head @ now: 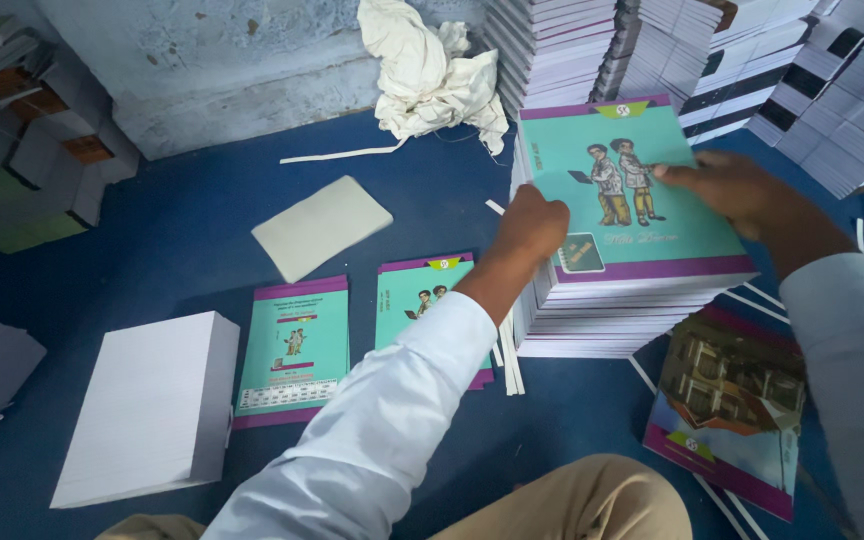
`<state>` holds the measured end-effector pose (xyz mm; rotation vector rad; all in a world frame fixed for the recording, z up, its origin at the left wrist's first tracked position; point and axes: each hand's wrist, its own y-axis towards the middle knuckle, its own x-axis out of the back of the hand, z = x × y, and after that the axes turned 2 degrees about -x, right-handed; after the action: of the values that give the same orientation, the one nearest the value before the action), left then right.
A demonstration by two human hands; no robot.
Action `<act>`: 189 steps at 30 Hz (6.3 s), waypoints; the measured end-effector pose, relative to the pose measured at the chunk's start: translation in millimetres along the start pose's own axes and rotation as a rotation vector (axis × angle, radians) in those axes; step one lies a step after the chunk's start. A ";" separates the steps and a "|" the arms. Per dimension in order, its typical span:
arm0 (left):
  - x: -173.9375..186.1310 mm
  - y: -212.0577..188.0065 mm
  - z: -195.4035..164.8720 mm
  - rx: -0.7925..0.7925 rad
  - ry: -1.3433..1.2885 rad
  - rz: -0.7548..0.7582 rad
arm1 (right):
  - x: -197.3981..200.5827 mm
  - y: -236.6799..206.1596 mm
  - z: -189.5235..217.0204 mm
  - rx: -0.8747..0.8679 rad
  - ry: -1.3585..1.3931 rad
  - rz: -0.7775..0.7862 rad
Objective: The person assembles notebooks by inserting a stack of lined paper between two printed covers. They align the paper and covers, then place the completed notebook onto a growing stack on the right.
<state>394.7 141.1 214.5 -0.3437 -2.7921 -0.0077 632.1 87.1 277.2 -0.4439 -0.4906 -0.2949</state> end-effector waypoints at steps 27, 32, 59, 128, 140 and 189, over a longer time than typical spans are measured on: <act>-5.0 4.8 3.6 -0.051 0.146 0.057 | -10.4 -7.7 6.0 -0.048 -0.161 -0.030; -3.9 4.1 1.3 -0.075 0.129 0.054 | -10.5 -3.8 3.6 -0.039 -0.108 -0.014; 52.6 -18.6 6.6 0.092 -0.361 0.092 | -10.1 -29.0 28.5 0.278 -0.318 -0.341; 392.5 -156.0 297.6 0.143 0.566 -0.361 | -409.6 -66.8 -129.7 0.637 -0.631 0.222; 427.8 -176.0 314.1 0.373 1.001 -0.236 | -408.4 -70.3 -136.0 0.641 -0.740 0.216; 426.7 -184.7 298.6 0.399 0.966 -0.348 | -406.1 -94.9 -104.7 0.484 -0.883 0.273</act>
<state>-135.9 75.4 75.0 0.2112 -1.7993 0.2331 294.6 22.5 18.6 -0.1384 -1.3136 0.3114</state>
